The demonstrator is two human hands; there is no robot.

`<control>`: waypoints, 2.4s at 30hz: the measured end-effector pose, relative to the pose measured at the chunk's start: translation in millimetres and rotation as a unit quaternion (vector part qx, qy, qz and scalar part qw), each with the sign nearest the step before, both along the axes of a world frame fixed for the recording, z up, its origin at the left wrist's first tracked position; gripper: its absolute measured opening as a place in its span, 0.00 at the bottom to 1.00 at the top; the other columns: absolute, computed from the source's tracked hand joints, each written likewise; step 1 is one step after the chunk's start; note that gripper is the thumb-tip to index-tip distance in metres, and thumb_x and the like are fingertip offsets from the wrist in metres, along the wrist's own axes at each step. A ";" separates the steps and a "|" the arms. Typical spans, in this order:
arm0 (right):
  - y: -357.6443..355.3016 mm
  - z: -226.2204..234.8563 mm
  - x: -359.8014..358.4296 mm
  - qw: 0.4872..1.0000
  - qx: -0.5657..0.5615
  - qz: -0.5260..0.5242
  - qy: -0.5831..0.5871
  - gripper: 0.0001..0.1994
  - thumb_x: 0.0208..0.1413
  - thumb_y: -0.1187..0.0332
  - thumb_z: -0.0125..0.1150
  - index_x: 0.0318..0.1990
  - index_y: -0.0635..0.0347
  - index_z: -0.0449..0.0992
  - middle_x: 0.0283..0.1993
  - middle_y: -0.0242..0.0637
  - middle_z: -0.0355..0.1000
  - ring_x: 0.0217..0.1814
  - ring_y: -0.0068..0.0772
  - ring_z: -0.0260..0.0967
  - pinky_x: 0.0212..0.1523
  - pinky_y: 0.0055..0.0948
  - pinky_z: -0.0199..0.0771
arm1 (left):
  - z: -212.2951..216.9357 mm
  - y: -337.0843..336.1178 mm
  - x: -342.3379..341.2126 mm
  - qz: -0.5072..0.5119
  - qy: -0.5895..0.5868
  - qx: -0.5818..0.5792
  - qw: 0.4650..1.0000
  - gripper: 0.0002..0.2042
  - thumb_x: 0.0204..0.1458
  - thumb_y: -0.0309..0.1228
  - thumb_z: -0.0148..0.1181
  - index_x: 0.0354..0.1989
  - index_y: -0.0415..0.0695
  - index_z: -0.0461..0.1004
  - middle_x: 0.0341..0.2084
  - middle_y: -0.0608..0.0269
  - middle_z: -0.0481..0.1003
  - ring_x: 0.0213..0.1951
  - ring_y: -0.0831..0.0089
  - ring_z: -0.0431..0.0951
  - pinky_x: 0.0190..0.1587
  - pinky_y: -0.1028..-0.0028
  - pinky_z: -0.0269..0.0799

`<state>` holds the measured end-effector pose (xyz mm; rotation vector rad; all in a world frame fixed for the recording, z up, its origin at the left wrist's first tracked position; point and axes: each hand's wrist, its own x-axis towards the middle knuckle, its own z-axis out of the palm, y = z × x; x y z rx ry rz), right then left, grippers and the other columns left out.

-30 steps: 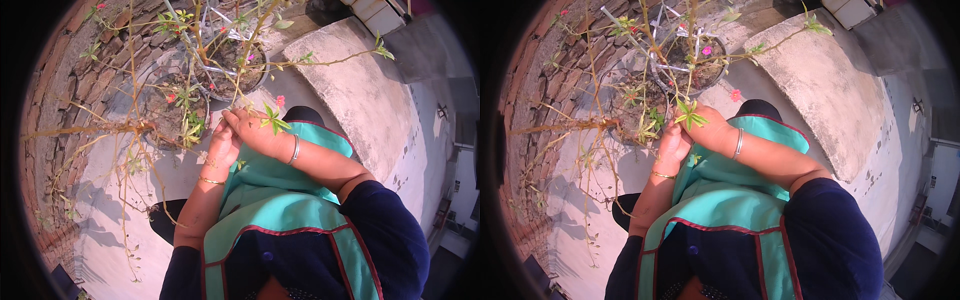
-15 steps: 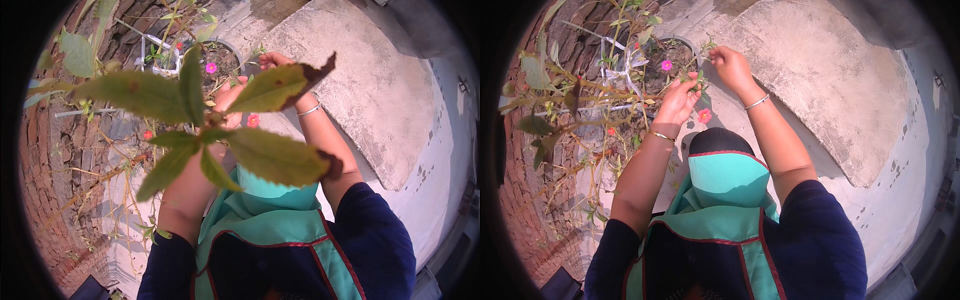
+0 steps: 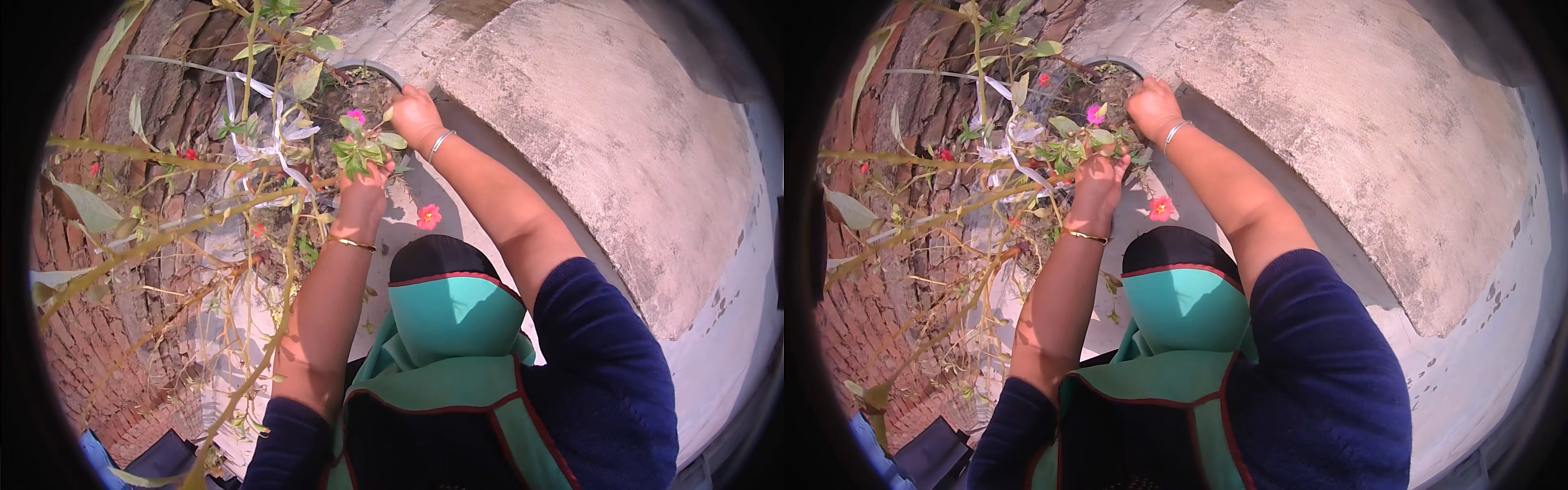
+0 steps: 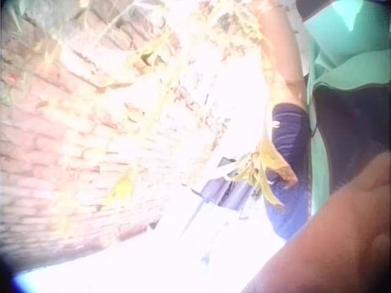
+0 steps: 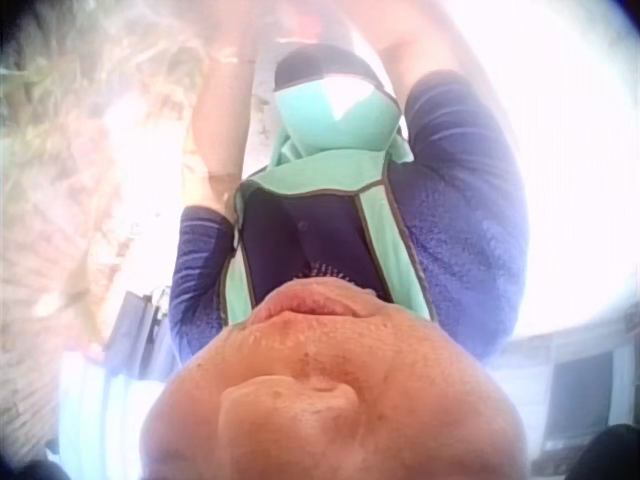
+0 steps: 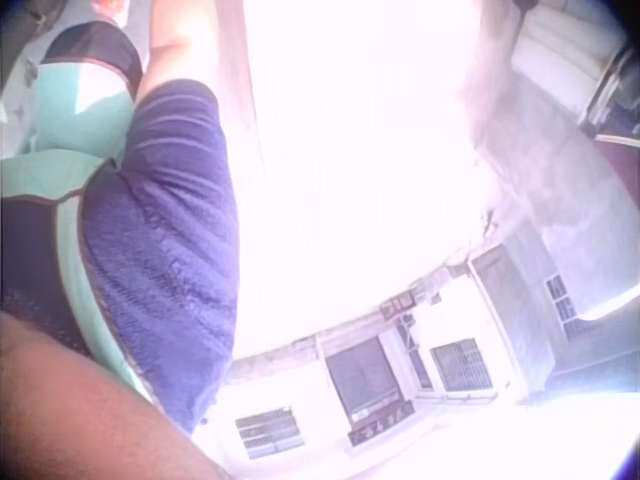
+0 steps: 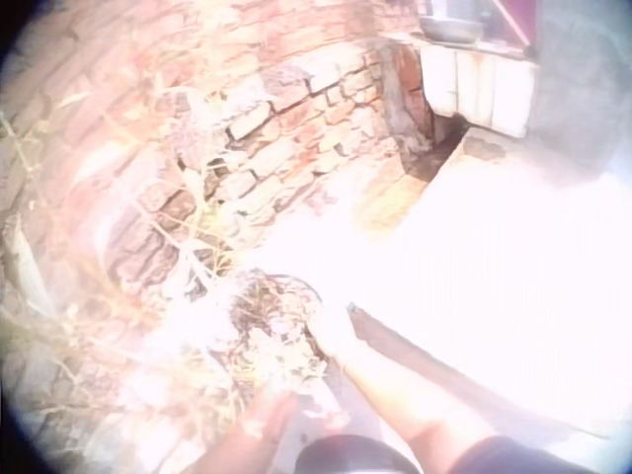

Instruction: The person fills a watering can at a tap, walks to a garden bed and pours water onto flowers, then plucks weeds from a potted plant and places them in a container, before entering a building to wash their hands at a sink.

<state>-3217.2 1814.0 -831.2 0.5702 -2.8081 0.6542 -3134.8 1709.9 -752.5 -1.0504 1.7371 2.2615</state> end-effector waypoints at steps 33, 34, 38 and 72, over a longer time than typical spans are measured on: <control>-116.1 -1.6 -92.3 0.992 -0.088 -0.012 -0.089 0.09 0.47 0.73 0.47 0.28 0.63 0.76 0.31 0.50 0.73 0.34 0.46 0.73 0.36 0.37 0.74 | 15.6 -24.5 17.1 -0.121 0.026 -0.072 0.990 0.24 0.54 0.24 0.47 0.60 0.43 0.50 0.38 0.62 0.71 0.36 0.76 0.73 0.33 0.77 0.71; -115.9 -3.2 -93.3 0.993 -0.080 -0.024 -0.079 0.09 0.47 0.73 0.48 0.31 0.61 0.76 0.32 0.48 0.74 0.35 0.45 0.74 0.36 0.36 0.74 | 13.2 -26.3 16.6 -0.123 0.031 -0.067 0.990 0.25 0.54 0.24 0.47 0.60 0.43 0.50 0.37 0.62 0.71 0.35 0.76 0.73 0.33 0.77 0.71; -101.3 -12.2 -94.3 0.984 -0.160 -0.044 -0.067 0.09 0.47 0.72 0.50 0.31 0.57 0.78 0.33 0.45 0.74 0.35 0.45 0.73 0.36 0.37 0.74 | 15.2 -27.0 17.4 -0.125 0.011 -0.093 0.988 0.25 0.54 0.24 0.47 0.61 0.43 0.49 0.33 0.65 0.69 0.31 0.78 0.72 0.33 0.77 0.72; -56.2 563.6 376.0 0.897 -0.141 0.297 -0.294 0.05 0.41 0.70 0.55 0.26 0.59 0.73 0.27 0.43 0.69 0.33 0.46 0.68 0.33 0.39 0.68 | 478.4 -88.9 380.0 -0.036 0.039 0.369 0.928 0.13 0.54 0.23 0.50 0.49 0.38 0.66 0.38 0.65 0.70 0.42 0.77 0.70 0.45 0.78 0.68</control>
